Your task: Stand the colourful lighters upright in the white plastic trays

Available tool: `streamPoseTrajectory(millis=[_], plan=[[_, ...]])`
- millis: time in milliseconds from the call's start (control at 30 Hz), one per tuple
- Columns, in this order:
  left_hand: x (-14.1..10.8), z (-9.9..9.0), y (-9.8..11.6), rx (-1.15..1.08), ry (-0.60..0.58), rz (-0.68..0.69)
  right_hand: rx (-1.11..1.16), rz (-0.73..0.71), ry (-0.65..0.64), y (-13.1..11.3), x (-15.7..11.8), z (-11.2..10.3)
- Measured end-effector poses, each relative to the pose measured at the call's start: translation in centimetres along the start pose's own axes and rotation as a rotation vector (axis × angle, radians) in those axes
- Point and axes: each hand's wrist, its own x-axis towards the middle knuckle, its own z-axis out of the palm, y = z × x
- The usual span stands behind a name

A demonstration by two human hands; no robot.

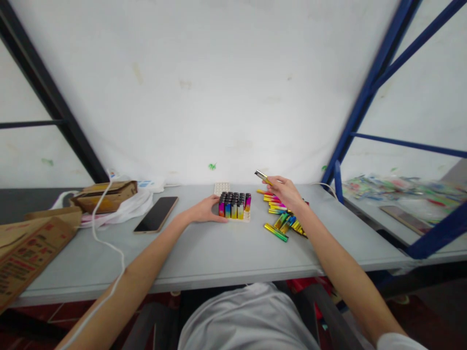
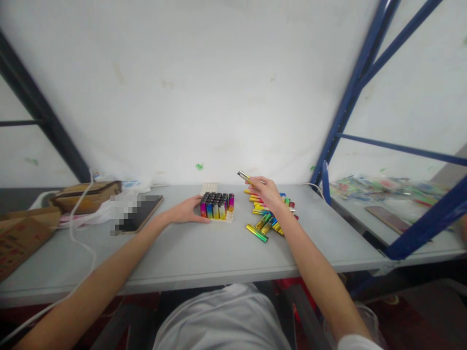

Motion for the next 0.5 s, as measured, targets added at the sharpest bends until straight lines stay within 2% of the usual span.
streamPoseTrajectory(millis=[67, 200, 333, 500], plan=[[0.0, 0.0, 0.0, 0.003, 0.008, 0.007, 0.073, 0.027, 0.002, 0.0, 0.0, 0.2], [0.0, 0.0, -0.1, -0.005, 0.023, 0.002, 0.124, 0.054, -0.106, -0.1, -0.5, 1.3], [0.0, 0.1, -0.2, -0.012, 0.023, -0.003, 0.039, 0.080, -0.226, 0.2, -1.1, 2.9], [0.0, 0.2, -0.2, -0.011, 0.024, -0.004, -0.071, 0.023, -0.317, 1.3, -1.6, 4.4]])
